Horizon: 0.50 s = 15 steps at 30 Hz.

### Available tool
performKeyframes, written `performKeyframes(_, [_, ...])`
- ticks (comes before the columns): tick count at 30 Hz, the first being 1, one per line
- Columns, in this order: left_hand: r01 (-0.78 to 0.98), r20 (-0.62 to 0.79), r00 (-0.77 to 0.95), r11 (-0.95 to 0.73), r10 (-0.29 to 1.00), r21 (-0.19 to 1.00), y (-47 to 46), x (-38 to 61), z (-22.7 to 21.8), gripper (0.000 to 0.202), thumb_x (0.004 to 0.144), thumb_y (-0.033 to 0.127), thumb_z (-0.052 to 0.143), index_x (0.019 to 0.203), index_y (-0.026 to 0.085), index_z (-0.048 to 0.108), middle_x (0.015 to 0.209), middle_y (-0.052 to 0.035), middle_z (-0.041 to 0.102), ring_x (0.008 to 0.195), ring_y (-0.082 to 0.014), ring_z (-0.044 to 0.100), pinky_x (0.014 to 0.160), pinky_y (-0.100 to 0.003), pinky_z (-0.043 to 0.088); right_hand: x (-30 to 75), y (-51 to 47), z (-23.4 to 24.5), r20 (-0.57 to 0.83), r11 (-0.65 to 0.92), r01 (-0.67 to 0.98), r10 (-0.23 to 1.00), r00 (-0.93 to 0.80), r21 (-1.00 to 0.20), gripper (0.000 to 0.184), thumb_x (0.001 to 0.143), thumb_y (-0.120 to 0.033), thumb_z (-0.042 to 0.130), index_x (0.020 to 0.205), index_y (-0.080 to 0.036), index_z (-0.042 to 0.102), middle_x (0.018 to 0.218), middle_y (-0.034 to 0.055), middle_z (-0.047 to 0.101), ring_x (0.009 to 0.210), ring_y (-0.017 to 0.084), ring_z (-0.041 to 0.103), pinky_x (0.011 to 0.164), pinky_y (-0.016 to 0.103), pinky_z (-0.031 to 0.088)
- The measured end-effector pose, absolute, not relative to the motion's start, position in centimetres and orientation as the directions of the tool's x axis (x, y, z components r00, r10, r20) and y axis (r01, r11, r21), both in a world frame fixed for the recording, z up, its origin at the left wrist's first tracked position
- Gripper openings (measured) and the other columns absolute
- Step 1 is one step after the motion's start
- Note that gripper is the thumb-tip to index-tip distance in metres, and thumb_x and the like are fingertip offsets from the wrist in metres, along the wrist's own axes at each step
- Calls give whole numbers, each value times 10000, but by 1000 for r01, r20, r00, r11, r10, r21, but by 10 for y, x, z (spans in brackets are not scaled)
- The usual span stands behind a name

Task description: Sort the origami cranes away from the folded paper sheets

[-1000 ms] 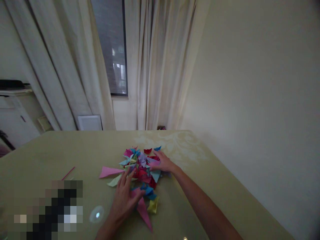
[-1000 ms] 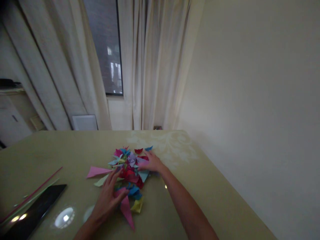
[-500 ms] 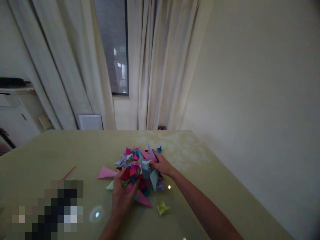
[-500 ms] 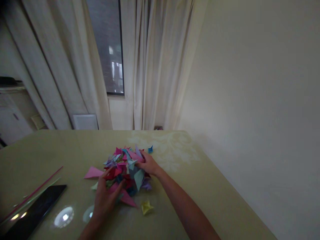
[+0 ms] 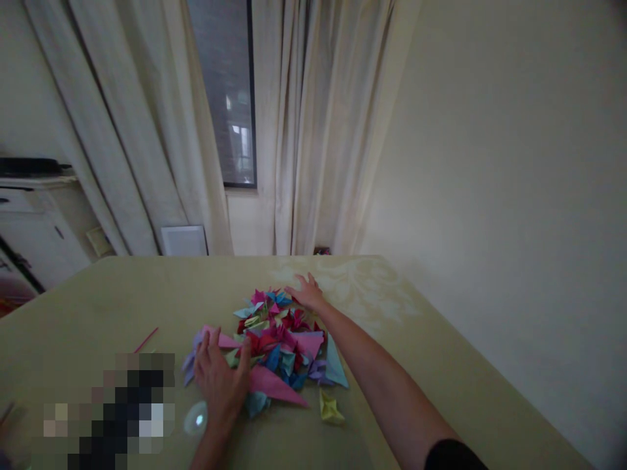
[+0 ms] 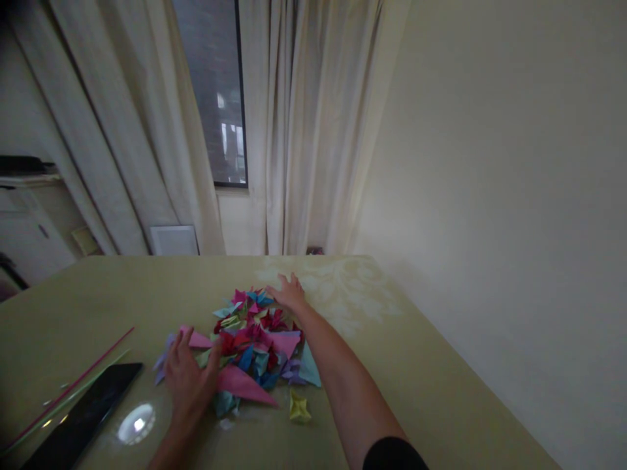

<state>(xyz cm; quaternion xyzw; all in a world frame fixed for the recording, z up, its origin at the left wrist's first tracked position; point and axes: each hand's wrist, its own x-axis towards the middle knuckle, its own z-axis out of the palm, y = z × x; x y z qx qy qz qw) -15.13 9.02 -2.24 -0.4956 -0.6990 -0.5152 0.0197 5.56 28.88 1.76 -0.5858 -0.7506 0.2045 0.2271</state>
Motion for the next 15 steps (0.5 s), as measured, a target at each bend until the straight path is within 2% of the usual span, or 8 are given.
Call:
performKeyframes(4, [687, 453, -389, -75, 802, 723, 90, -153, -34, 814, 964, 682, 518, 1591, 184, 368, 1592, -228, 445, 1516, -425, 391, 1210, -669, 355, 17, 293, 16, 73, 444, 681, 863, -500, -583, 598, 966, -711, 613, 1338, -252, 709, 1414, 105, 700, 1353, 292, 606, 1179, 458, 423])
performKeyframes(8, [734, 486, -265, -152, 833, 662, 86, -148, -32, 868, 932, 683, 598, 1611, 198, 356, 1635, -210, 396, 1567, -404, 315, 1248, -657, 303, -4, 272, 17, 61, 590, 551, 713, -699, -590, 457, 913, -646, 732, 1158, -265, 795, 1198, 30, 801, 1156, 244, 711, 1052, 349, 516])
performKeyframes(10, [741, 509, -225, -193, 831, 643, 85, -146, -30, 903, 906, 678, 644, 1623, 216, 347, 1657, -194, 377, 1570, -395, 317, 1258, -646, 296, 0, 253, 21, 58, 640, 486, 638, -768, -594, 375, 949, -601, 709, 1109, -278, 811, 1115, 4, 818, 1056, 215, 739, 973, 304, 545])
performKeyframes(13, [712, 499, -195, -227, 844, 664, 87, -147, -32, 870, 898, 659, 658, 1599, 215, 398, 1614, -184, 456, 1509, -387, 427, 1222, -611, 381, 28, 217, 33, 137, 710, 343, 525, -840, -615, 399, 1085, -534, 501, 1191, -281, 790, 1164, 17, 806, 1074, 196, 734, 973, 300, 546])
performKeyframes(15, [678, 470, -192, -230, 862, 698, 89, -151, -35, 808, 905, 658, 632, 1540, 185, 472, 1496, -183, 584, 1390, -382, 559, 1155, -586, 464, 58, 190, 42, 248, 726, 281, 528, -812, -628, 440, 1108, -526, 438, 1319, -277, 733, 1323, 48, 751, 1236, 209, 676, 1087, 346, 497])
